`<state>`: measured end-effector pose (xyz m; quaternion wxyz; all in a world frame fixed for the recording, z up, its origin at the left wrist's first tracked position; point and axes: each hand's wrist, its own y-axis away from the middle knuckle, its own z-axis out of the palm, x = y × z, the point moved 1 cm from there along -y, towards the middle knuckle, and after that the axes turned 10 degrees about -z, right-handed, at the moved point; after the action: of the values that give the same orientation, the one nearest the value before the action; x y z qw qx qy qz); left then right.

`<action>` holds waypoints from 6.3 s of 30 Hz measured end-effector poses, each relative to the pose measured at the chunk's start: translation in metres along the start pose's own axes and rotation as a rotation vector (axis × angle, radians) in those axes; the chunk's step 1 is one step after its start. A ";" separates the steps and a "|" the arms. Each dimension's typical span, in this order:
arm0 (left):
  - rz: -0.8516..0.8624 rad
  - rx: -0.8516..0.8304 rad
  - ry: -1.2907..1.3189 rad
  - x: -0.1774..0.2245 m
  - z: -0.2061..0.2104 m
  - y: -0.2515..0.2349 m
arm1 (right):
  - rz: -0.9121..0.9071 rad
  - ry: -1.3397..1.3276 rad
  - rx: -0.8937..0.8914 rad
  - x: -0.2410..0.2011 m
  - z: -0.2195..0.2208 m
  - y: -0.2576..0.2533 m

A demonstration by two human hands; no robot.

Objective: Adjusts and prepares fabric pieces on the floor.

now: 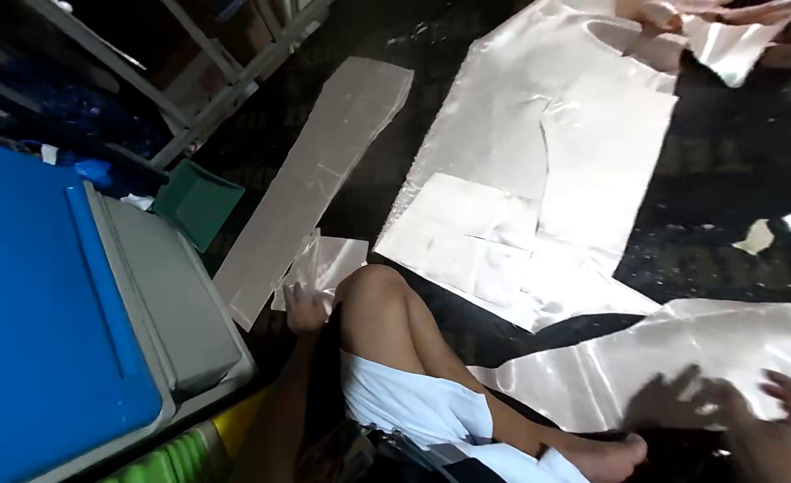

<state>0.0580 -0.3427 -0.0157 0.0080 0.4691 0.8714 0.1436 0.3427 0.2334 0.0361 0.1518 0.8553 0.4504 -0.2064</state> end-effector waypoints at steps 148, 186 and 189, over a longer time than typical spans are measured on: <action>1.276 -0.522 -0.295 0.328 0.061 0.155 | 0.370 -0.507 0.001 -0.112 0.085 -0.154; 1.350 -0.417 -0.175 0.329 0.098 0.164 | 0.531 -0.717 0.335 -0.136 0.107 -0.206; 1.328 -0.457 -0.213 0.330 0.095 0.165 | 0.522 -0.665 0.342 -0.130 0.112 -0.208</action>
<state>0.0217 0.0369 -0.0246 0.1021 0.8992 0.3436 0.2507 0.0793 0.2056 -0.0129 0.1915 0.8403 0.1060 -0.4960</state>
